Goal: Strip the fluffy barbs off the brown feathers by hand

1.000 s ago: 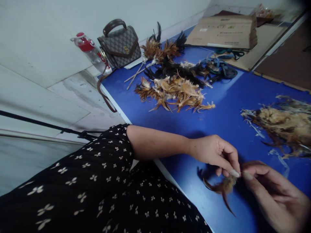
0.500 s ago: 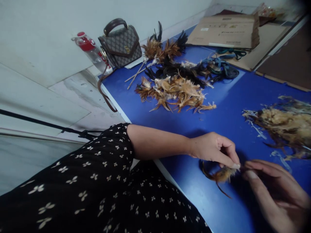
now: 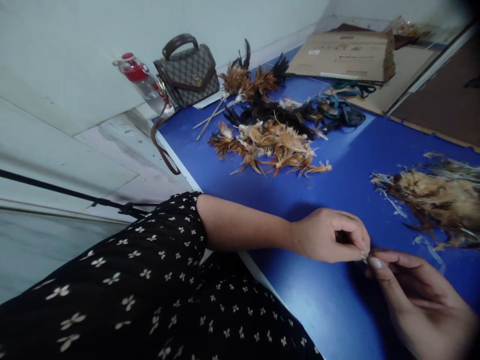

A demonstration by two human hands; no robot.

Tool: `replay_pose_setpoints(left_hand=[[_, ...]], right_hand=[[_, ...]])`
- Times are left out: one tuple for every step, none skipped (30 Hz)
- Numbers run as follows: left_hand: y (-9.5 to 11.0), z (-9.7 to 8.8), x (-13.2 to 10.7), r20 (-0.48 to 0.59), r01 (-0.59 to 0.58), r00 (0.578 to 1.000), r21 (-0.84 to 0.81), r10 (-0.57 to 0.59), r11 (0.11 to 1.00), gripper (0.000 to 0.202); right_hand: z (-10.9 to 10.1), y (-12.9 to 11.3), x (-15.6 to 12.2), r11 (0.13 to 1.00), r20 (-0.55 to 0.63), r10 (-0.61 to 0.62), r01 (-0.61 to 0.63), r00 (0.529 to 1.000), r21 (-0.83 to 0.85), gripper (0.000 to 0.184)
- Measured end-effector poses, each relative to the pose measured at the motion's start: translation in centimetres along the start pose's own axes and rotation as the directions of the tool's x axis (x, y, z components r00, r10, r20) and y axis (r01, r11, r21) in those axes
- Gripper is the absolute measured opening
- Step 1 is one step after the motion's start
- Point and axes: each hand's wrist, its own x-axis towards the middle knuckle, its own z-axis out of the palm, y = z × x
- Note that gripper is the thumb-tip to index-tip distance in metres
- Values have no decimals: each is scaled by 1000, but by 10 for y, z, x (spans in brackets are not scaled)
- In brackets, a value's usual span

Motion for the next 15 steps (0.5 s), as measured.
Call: replay_pose_setpoints(left_hand=[[1,1,0,-5,-38,999,51,39,998,17],[1,2,0,-6,-65,998,89,66,994,15],[2,3,-1,-4,-84,996,117,85,990,15],[3,4,-1,0,-98,995,137,99,986,15],[3,5,-2,8,-108,994,153,108,982,16],[3,5,-2,18,-112,994,171,110,979,16],[3,6,-3,29,-111,994,194,107,975,16],[2,6,-3,39,-108,994,221,102,969,16],[1,6,-3,54,-105,994,255,94,961,16],[1,6,-3,72,-102,994,293,84,951,16],[0,6,-3,92,-101,993,331,75,938,16],[0,5,-3,113,-105,991,368,67,924,16],[0,5,-2,135,-115,989,400,65,909,16],[0,4,-2,154,-128,986,426,67,895,16],[0,4,-2,171,-148,982,446,79,883,15]], right_hand=[[1,-2,0,1000,-8,17,-17,1000,11,49],[2,-3,0,999,-17,32,-32,999,15,50],[3,-3,0,999,-26,39,-39,999,12,51],[3,-3,0,999,-29,47,-47,998,5,53],[2,-3,0,999,-31,51,-51,998,-5,55],[2,-2,0,998,-32,52,-53,998,-20,56],[1,0,0,998,-35,48,-50,998,-35,56],[1,2,0,998,-44,35,-37,998,-50,55],[0,4,0,998,-59,14,-18,998,-63,54],[-1,6,0,997,-78,-9,3,997,-78,52],[-2,9,0,995,-92,-30,22,995,-93,51],[-3,11,0,994,-99,-42,32,994,-102,51],[-3,13,0,994,-101,-47,36,994,-105,51],[-3,14,0,994,-88,-43,33,995,-103,51],[-3,14,0,995,-69,-39,33,997,-94,50]])
